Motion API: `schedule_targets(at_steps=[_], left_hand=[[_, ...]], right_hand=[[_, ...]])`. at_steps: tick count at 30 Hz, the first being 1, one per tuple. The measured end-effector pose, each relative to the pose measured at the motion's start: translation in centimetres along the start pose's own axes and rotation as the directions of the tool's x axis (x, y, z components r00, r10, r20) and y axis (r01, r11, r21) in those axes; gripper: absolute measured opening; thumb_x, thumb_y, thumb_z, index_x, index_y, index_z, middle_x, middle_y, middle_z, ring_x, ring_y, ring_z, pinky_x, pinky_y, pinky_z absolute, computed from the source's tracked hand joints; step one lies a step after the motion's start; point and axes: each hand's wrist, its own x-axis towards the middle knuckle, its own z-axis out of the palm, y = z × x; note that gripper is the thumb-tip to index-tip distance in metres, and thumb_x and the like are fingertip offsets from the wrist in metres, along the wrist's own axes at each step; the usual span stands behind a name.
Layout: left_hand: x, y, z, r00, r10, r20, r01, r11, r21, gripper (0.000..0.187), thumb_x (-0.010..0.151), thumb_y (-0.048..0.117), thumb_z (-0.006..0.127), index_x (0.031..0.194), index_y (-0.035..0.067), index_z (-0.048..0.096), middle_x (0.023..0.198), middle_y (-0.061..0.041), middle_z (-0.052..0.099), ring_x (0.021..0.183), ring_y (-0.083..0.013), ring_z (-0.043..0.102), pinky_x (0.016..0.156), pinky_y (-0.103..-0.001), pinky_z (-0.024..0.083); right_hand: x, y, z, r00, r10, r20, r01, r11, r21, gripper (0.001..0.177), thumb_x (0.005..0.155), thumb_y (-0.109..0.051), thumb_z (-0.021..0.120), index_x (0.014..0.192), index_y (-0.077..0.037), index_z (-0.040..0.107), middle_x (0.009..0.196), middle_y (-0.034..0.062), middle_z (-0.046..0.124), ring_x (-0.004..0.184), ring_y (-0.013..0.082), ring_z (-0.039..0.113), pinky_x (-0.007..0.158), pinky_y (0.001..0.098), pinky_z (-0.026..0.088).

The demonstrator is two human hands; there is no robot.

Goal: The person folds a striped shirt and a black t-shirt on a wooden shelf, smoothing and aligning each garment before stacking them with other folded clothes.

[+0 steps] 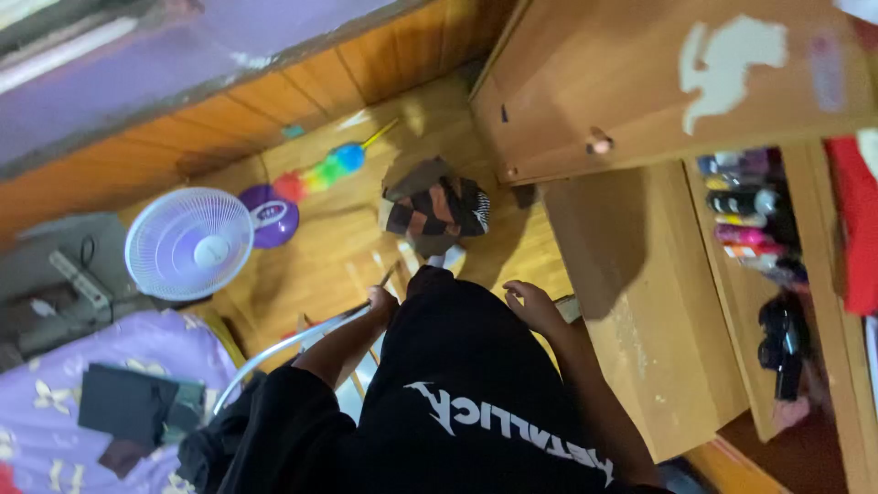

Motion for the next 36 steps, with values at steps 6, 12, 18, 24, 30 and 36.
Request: schedule_targets(at_steps=[6, 12, 18, 24, 30, 36], left_hand=[[2.8, -0.7, -0.7, 0.979, -0.186, 0.077, 0.084, 0.029, -0.996, 0.077, 0.079, 0.073, 0.059, 0.122, 0.011, 0.075, 0.106, -0.012, 0.078, 0.096, -0.0335, 0.076, 0.086, -0.045, 0.059], [10.1, -1.9, -9.7, 0.720, -0.052, -0.692, -0.276, 0.894, -0.354, 0.027, 0.087, 0.023, 0.055, 0.093, 0.018, 0.081, 0.095, -0.007, 0.077, 0.085, -0.0295, 0.078, 0.067, -0.041, 0.063], [19.6, -1.2, -12.2, 0.817, 0.003, -0.576, -0.235, 0.914, -0.329, 0.038, 0.096, 0.037, 0.051, 0.112, 0.009, 0.072, 0.107, -0.010, 0.072, 0.104, -0.0309, 0.068, 0.084, -0.042, 0.056], [28.7, -5.1, -14.1, 0.862, -0.330, -0.386, -0.153, 0.555, -0.818, 0.080, 0.095, 0.029, 0.068, 0.158, -0.002, 0.029, 0.150, -0.025, 0.047, 0.138, -0.0420, 0.045, 0.113, -0.052, 0.041], [37.1, -6.4, -13.3, 0.945, -0.301, -0.129, -0.013, 0.361, -0.932, 0.116, 0.090, 0.042, 0.069, 0.164, 0.015, -0.016, 0.173, -0.012, 0.009, 0.159, -0.0331, 0.011, 0.124, -0.064, 0.022], [35.3, -5.2, -15.3, 0.957, -0.269, -0.104, -0.005, 0.344, -0.939, 0.124, 0.089, 0.040, 0.078, 0.163, 0.004, -0.014, 0.167, -0.021, 0.027, 0.156, -0.0344, 0.021, 0.124, -0.064, 0.018]], right_hand=[[5.2, 2.1, -0.2, 0.986, 0.127, 0.105, -0.116, 0.988, -0.100, 0.037, 0.098, -0.028, 0.059, 0.131, -0.011, 0.064, 0.111, 0.0251, 0.073, 0.108, 0.0444, 0.070, 0.096, 0.0515, 0.055], [11.3, 8.4, 2.5, 0.939, 0.340, 0.059, -0.329, 0.933, -0.142, 0.036, 0.099, -0.046, 0.059, 0.127, -0.025, 0.067, 0.113, 0.0115, 0.077, 0.109, 0.0318, 0.073, 0.097, 0.0442, 0.055], [14.7, 8.0, 5.4, 0.954, 0.295, 0.057, -0.292, 0.955, -0.051, 0.034, 0.098, -0.030, 0.058, 0.123, -0.008, 0.068, 0.106, 0.0260, 0.075, 0.104, 0.0460, 0.071, 0.094, 0.0543, 0.055], [16.4, 10.5, 7.7, 0.938, 0.322, 0.126, -0.319, 0.947, -0.045, 0.034, 0.098, -0.032, 0.057, 0.125, -0.011, 0.066, 0.105, 0.0234, 0.075, 0.101, 0.0409, 0.073, 0.092, 0.0512, 0.057], [16.8, 18.6, 10.1, 0.888, 0.438, 0.139, -0.439, 0.898, -0.025, 0.035, 0.099, -0.037, 0.058, 0.125, -0.016, 0.067, 0.115, 0.0201, 0.075, 0.112, 0.0395, 0.070, 0.099, 0.0499, 0.054], [16.3, 22.6, 11.1, 0.802, 0.585, 0.119, -0.589, 0.808, -0.003, 0.034, 0.098, -0.042, 0.057, 0.125, -0.023, 0.067, 0.117, 0.0176, 0.075, 0.115, 0.0358, 0.070, 0.103, 0.0477, 0.053]])
